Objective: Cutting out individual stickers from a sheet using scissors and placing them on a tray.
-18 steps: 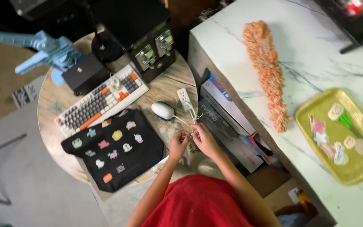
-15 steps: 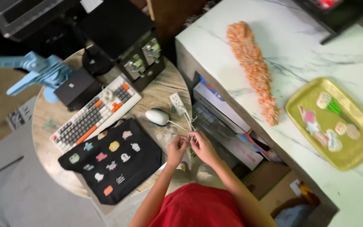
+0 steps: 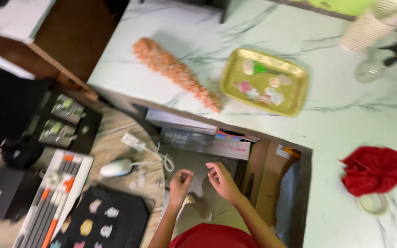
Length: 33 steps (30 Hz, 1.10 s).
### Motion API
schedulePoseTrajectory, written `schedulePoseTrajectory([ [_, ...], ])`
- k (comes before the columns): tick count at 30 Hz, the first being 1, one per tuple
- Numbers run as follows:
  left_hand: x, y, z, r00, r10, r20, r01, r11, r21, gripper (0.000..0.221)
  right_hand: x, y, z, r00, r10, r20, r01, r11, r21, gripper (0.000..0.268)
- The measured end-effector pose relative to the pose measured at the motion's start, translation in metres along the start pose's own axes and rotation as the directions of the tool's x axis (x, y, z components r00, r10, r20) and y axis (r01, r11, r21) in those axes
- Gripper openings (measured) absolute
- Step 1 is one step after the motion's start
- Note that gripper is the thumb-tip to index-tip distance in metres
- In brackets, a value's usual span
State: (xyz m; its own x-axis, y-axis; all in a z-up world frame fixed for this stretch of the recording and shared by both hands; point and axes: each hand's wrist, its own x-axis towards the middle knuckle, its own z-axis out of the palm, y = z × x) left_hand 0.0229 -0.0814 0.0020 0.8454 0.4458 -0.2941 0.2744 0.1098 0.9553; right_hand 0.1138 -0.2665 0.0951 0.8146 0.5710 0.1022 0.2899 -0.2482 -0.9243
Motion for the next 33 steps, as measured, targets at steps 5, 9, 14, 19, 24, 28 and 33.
schedulePoseTrajectory([
  [5,0.053,0.048,0.055,0.981,0.139,0.132,-0.137,0.99,-0.02,0.01,0.011,0.026,-0.079,0.97,0.027,-0.241,-0.042,0.998,-0.057,0.036],
  [9,0.11,0.069,0.11,0.97,0.206,0.13,-0.215,0.975,0.064,0.016,0.033,0.022,-0.157,0.9,0.009,-0.435,-0.085,0.984,-0.157,0.03],
  [14,0.162,0.143,0.189,0.921,0.333,0.201,-0.366,0.917,0.161,0.016,0.059,0.063,-0.248,0.828,-0.105,-0.551,-0.222,0.84,-0.495,0.041],
  [19,0.208,0.187,0.228,0.726,0.635,0.265,-0.664,0.547,0.51,0.023,0.077,0.099,-0.281,0.771,-0.067,-0.633,-0.33,0.809,-0.487,0.054],
  [24,0.268,0.135,0.229,0.82,0.569,0.061,-0.468,0.604,0.645,0.054,0.084,0.125,-0.271,0.704,0.365,-0.609,-0.374,0.92,0.119,0.044],
  [28,0.268,0.132,0.227,0.863,0.492,0.113,-0.458,0.668,0.586,0.049,0.079,0.111,-0.274,0.687,0.474,-0.551,-0.275,0.871,0.407,0.039],
  [33,0.253,0.138,0.236,0.872,0.457,0.178,-0.477,0.708,0.521,0.039,0.071,0.118,-0.284,0.65,0.471,-0.596,-0.227,0.869,0.439,0.039],
])
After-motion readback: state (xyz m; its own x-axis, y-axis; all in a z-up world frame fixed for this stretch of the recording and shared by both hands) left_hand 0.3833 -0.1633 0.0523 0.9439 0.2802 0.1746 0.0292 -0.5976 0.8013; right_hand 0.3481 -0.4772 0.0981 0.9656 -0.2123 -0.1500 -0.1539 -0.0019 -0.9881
